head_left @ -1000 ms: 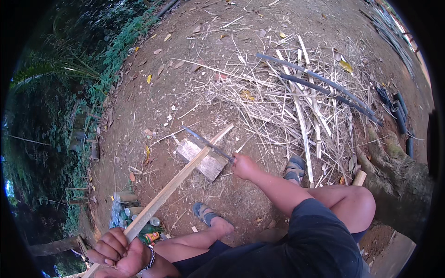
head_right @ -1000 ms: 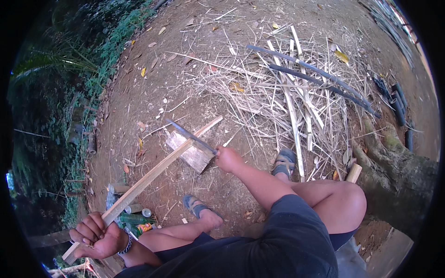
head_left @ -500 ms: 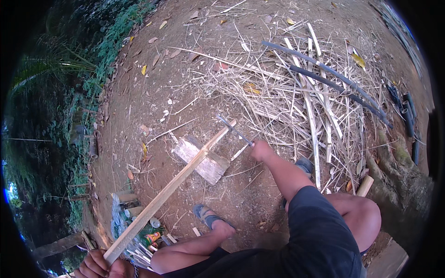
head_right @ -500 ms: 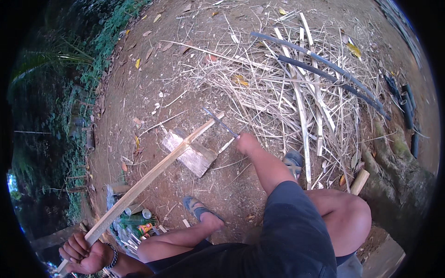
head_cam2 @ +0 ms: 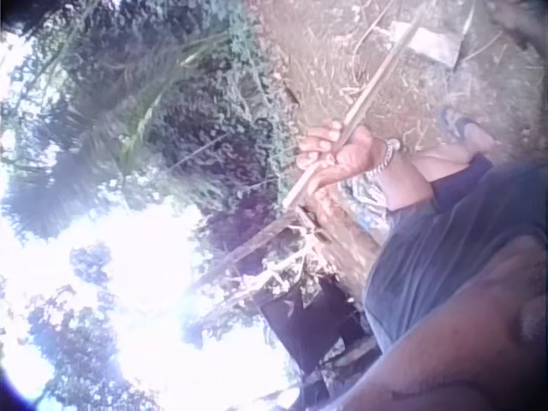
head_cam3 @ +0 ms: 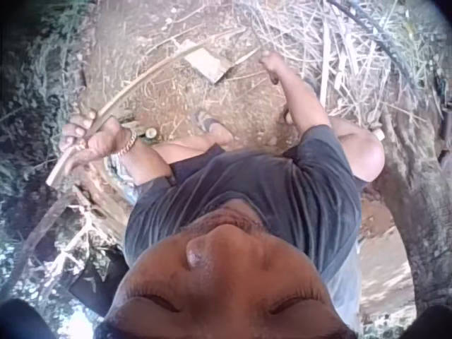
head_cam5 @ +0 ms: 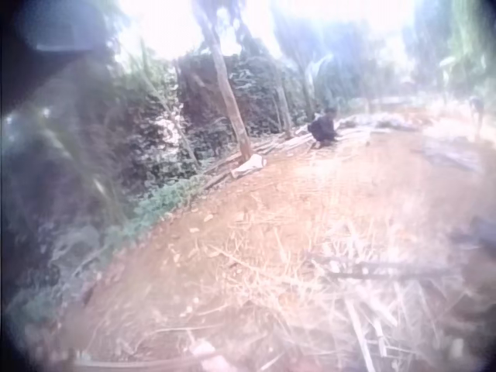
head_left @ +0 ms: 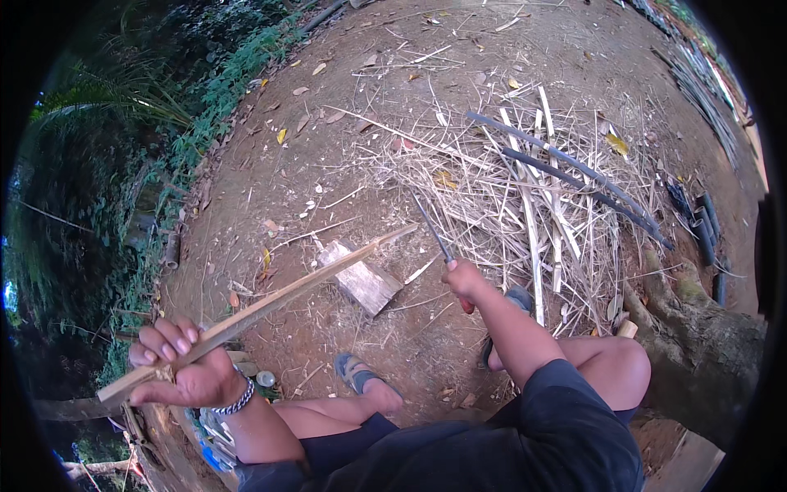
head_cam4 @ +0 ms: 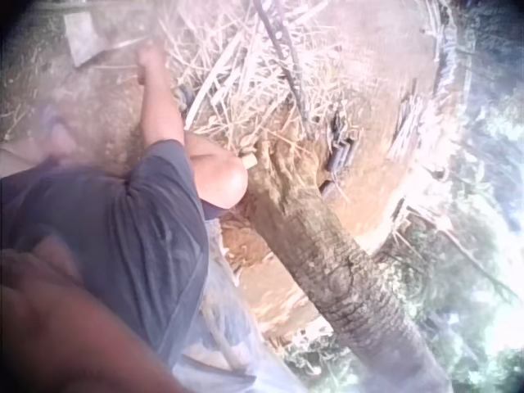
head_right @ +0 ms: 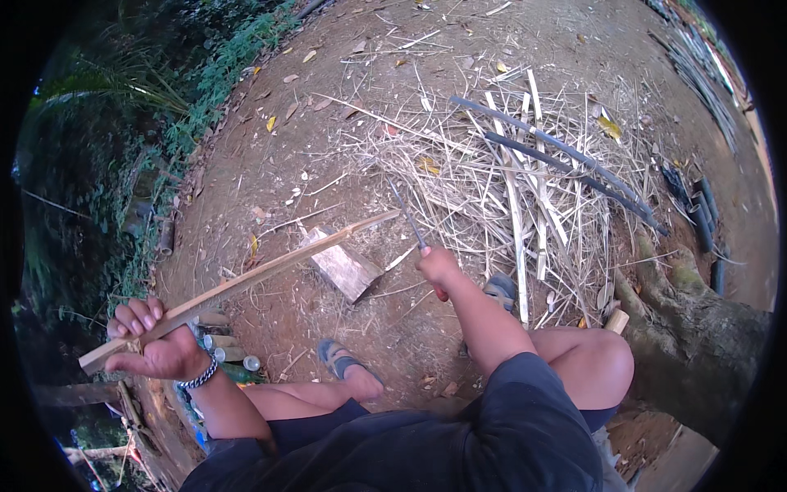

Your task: The person uses a blade to shave thin strips of wood from a bamboo piece, then continues to shave down a long bamboo strip while holding it against a wooden block.

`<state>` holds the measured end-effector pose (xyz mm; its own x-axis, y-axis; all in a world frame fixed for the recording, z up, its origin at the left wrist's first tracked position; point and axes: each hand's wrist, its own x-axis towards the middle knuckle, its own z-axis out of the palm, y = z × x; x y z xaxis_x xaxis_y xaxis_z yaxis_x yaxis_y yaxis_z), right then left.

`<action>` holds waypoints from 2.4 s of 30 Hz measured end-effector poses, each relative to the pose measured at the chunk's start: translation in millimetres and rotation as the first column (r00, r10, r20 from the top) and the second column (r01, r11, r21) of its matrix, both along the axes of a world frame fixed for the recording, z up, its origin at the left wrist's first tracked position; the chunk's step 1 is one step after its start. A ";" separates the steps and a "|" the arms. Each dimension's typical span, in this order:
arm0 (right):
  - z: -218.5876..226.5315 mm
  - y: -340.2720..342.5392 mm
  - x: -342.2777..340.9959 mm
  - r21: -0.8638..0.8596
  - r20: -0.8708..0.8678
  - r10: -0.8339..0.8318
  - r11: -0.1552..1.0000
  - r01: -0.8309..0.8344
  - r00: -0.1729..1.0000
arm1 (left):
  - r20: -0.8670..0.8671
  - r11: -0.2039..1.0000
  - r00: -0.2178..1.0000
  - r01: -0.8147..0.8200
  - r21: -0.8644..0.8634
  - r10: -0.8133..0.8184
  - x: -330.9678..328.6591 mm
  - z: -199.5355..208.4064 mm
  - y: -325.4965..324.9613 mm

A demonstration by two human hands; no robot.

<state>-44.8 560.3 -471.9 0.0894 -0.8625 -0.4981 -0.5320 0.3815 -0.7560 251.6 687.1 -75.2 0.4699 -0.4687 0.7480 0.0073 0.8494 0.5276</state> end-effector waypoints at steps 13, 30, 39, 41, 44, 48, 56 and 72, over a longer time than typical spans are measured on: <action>243.1 136.9 62.9 -0.422 0.096 0.371 0.856 -0.300 0.924 | 0.055 0.985 0.985 0.165 -0.045 -0.163 -56.3 -18.0 42.2; 257.2 154.5 66.0 -0.416 0.190 0.388 0.864 -0.284 0.902 | 0.112 0.979 0.977 0.192 -0.063 -0.184 -68.8 -29.5 59.3; 249.0 156.9 60.9 -0.408 0.105 0.396 0.854 -0.324 0.912 | 0.106 0.980 0.979 0.183 -0.075 -0.174 -66.4 -30.1 57.1; 232.1 151.0 56.4 -0.376 0.077 0.379 0.868 -0.325 0.922 | 0.106 0.985 0.982 0.161 -0.060 -0.154 -68.9 -27.4 59.5; 183.6 113.2 36.3 -0.345 0.013 0.281 0.902 -0.260 0.960 | 0.071 0.986 0.987 0.150 -0.069 -0.145 -74.4 -27.5 43.1; 229.0 126.3 62.7 -0.385 0.020 0.431 0.836 -0.391 0.902 | 0.063 0.993 0.992 0.111 -0.043 -0.109 -62.2 -20.9 49.2; 159.0 88.2 62.7 -0.277 -0.017 0.388 0.884 -0.377 0.921 | -0.008 0.990 0.991 0.131 -0.044 -0.131 -52.5 -19.3 36.6; -37.5 -19.6 2.0 0.090 -0.283 0.343 0.939 -0.331 0.896 | -0.020 0.989 0.990 0.143 0.023 -0.142 -32.6 3.4 -5.8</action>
